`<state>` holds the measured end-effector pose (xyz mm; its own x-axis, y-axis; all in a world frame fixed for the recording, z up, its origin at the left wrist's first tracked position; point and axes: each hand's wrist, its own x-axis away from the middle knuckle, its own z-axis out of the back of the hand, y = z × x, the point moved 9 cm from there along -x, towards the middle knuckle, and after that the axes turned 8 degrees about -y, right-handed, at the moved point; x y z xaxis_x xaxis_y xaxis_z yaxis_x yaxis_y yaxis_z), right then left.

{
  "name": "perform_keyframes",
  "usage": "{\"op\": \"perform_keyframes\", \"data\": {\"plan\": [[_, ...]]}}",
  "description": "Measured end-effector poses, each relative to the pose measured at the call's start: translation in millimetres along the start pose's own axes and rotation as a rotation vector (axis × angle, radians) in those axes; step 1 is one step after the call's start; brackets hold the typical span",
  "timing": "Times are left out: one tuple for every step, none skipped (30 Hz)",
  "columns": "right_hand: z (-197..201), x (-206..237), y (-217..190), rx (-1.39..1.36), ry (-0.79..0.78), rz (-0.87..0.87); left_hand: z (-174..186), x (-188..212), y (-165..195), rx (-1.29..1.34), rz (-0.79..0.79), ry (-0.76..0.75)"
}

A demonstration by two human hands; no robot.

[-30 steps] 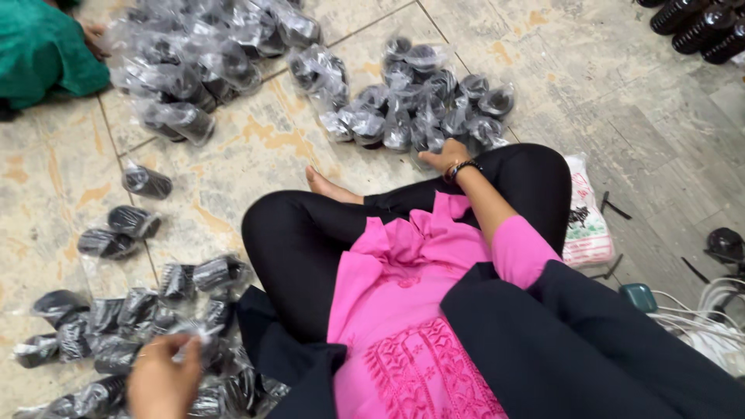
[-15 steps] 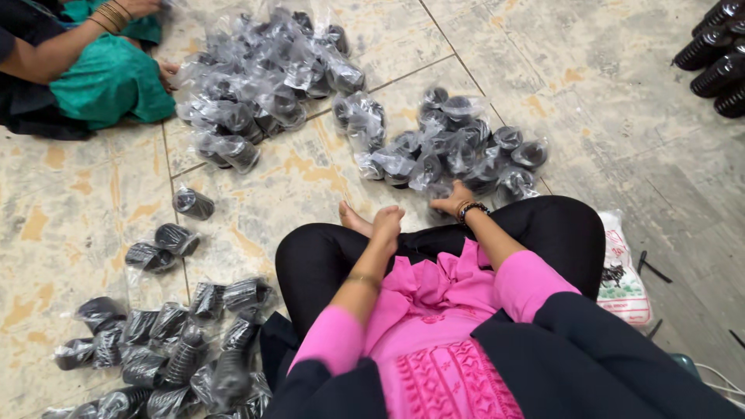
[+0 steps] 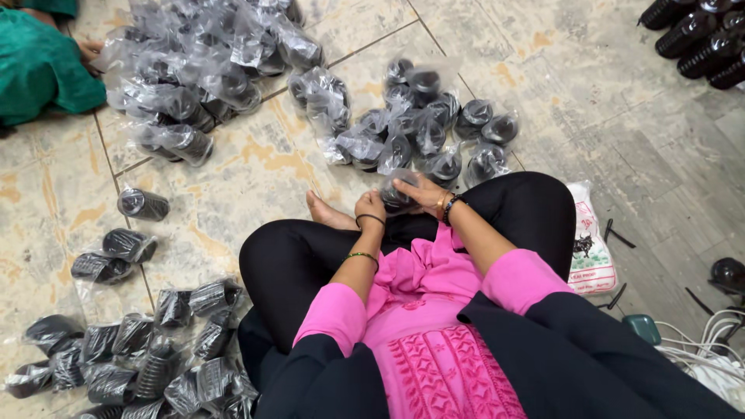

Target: The person sits cross-legged on the floor and packs black plastic items into clear plastic bags one at a time, pulling each bag over an item, twisting it closed, and placing the wrapped item in a pile on the floor. Other people nearby perform the same packing work.

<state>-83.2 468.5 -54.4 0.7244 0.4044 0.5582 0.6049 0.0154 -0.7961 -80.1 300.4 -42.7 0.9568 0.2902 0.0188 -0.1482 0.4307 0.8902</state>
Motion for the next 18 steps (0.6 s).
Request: {"op": "perform_keyframes", "data": {"plan": [[-0.1,0.9,7.1,-0.050,-0.018,-0.027,6.6,-0.6,4.9,-0.098,-0.050,0.050],[-6.8,4.7,8.9,-0.140,-0.100,-0.006,9.3,-1.3,4.8,-0.101,-0.066,0.052],[-12.6,11.3,9.2,-0.227,-0.181,0.017,12.3,-1.9,7.5,-0.102,-0.084,0.056],[-18.5,19.0,7.7,-0.316,-0.261,0.041,16.4,-0.4,13.9,-0.102,-0.104,0.058],[-23.3,27.1,7.4,-0.440,-0.329,0.032,18.2,3.4,23.5,-0.059,-0.148,0.021],[-28.7,36.5,5.9,-0.566,-0.398,0.023,22.1,9.4,34.5,-0.016,-0.193,-0.016],[-36.4,46.0,3.8,-0.693,-0.470,0.015,27.5,16.1,46.7,0.024,-0.236,-0.052],[-43.6,54.7,2.9,-0.626,-0.507,0.039,32.2,24.0,63.3,0.003,-0.316,-0.094],[-53.6,64.0,3.9,-0.560,-0.544,0.061,38.1,33.1,79.0,-0.019,-0.393,-0.136],[-63.9,72.1,4.2,-0.491,-0.582,0.082,43.8,41.6,93.7,-0.040,-0.470,-0.176],[-70.3,79.1,2.3,-0.493,-0.602,0.102,54.2,47.1,104.5,-0.123,-0.525,-0.167],[-75.3,86.8,-0.1,-0.493,-0.623,0.121,65.9,50.8,112.2,-0.205,-0.578,-0.156],[-80.8,93.4,-2.6,-0.494,-0.644,0.140,75.5,55.0,117.4,-0.289,-0.630,-0.146],[-84.3,97.6,-2.4,-0.465,-0.629,0.133,86.7,60.2,120.8,-0.242,-0.688,-0.137],[-87.1,102.5,-2.1,-0.436,-0.615,0.126,97.1,65.6,121.9,-0.194,-0.745,-0.127],[-89.8,107.8,-1.5,-0.406,-0.602,0.117,104.8,71.8,122.1,-0.145,-0.801,-0.117],[-96.0,115.2,-5.9,-0.360,-0.647,0.153,108.0,67.4,112.3,-0.021,-0.702,-0.153],[-101.1,122.3,-11.1,-0.314,-0.691,0.190,108.7,64.1,102.6,0.104,-0.604,-0.187]]}}
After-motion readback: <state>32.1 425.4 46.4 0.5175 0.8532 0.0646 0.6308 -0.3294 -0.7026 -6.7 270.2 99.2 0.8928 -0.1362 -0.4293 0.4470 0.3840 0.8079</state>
